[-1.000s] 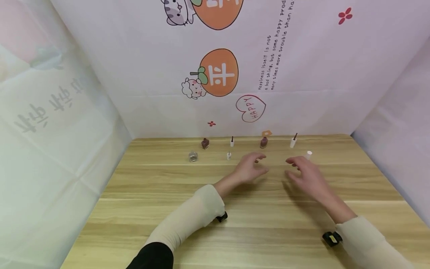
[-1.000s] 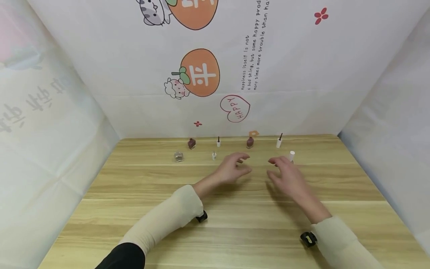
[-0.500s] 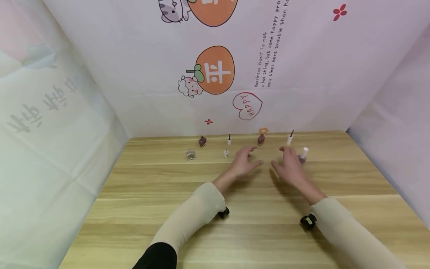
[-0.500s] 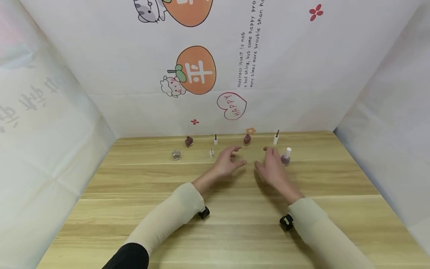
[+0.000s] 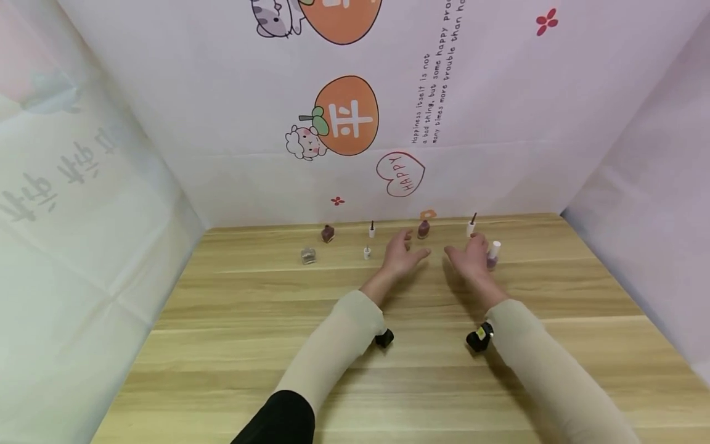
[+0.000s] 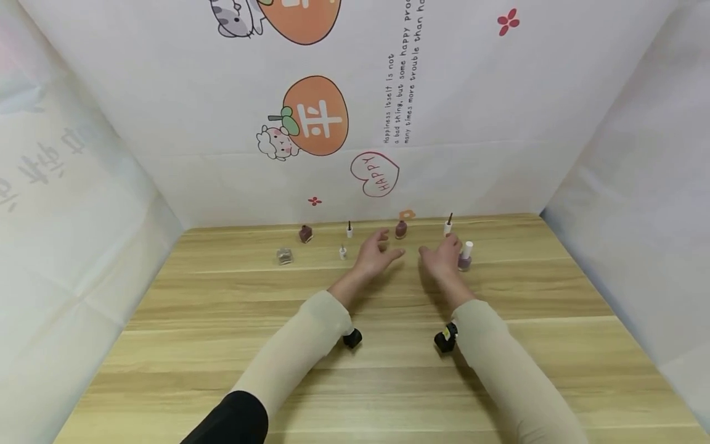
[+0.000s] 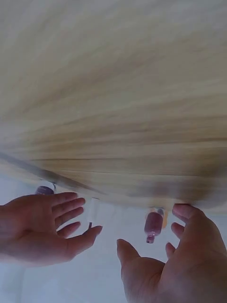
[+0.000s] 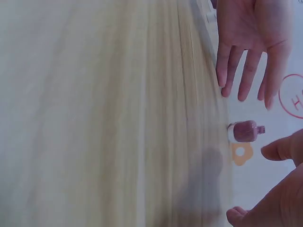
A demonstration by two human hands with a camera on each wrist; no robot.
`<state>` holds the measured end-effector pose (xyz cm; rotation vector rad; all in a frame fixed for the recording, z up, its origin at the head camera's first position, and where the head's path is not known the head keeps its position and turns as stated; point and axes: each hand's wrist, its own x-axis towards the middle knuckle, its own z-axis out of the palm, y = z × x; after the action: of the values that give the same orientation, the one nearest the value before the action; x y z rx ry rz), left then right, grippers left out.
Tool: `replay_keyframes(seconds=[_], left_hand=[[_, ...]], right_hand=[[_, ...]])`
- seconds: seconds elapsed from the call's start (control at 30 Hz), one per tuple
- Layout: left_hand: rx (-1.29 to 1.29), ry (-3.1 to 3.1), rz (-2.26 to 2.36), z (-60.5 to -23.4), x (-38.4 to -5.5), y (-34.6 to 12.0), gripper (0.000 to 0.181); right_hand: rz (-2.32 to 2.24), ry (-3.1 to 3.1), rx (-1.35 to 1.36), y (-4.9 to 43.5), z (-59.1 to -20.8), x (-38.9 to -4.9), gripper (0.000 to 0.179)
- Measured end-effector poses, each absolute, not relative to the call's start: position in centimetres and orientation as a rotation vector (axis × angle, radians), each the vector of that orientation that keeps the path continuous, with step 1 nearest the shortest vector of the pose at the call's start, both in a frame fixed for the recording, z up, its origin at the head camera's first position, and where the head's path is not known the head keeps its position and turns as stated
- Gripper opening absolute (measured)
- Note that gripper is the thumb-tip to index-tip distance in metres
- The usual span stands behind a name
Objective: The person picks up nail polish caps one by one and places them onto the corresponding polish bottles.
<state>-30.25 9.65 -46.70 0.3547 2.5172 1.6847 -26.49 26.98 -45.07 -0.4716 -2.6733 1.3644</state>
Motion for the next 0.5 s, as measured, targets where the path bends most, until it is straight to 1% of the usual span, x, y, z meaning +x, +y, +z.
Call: replay_keyframes(seconds=[0.2,0.5], left_hand=[[0.24,2.478,1.76,-47.1,-31.0,10.4,0.07],[0.148,2.446,1.861,-47.5,-31.8,11.5,0.067]], right_hand=[[1.421,-2.52,-0.676,26.5,-45.8,-28.0,0.083],[1.57,-2.22,-0.797,26.4,-46.9,-29.9,0.082]])
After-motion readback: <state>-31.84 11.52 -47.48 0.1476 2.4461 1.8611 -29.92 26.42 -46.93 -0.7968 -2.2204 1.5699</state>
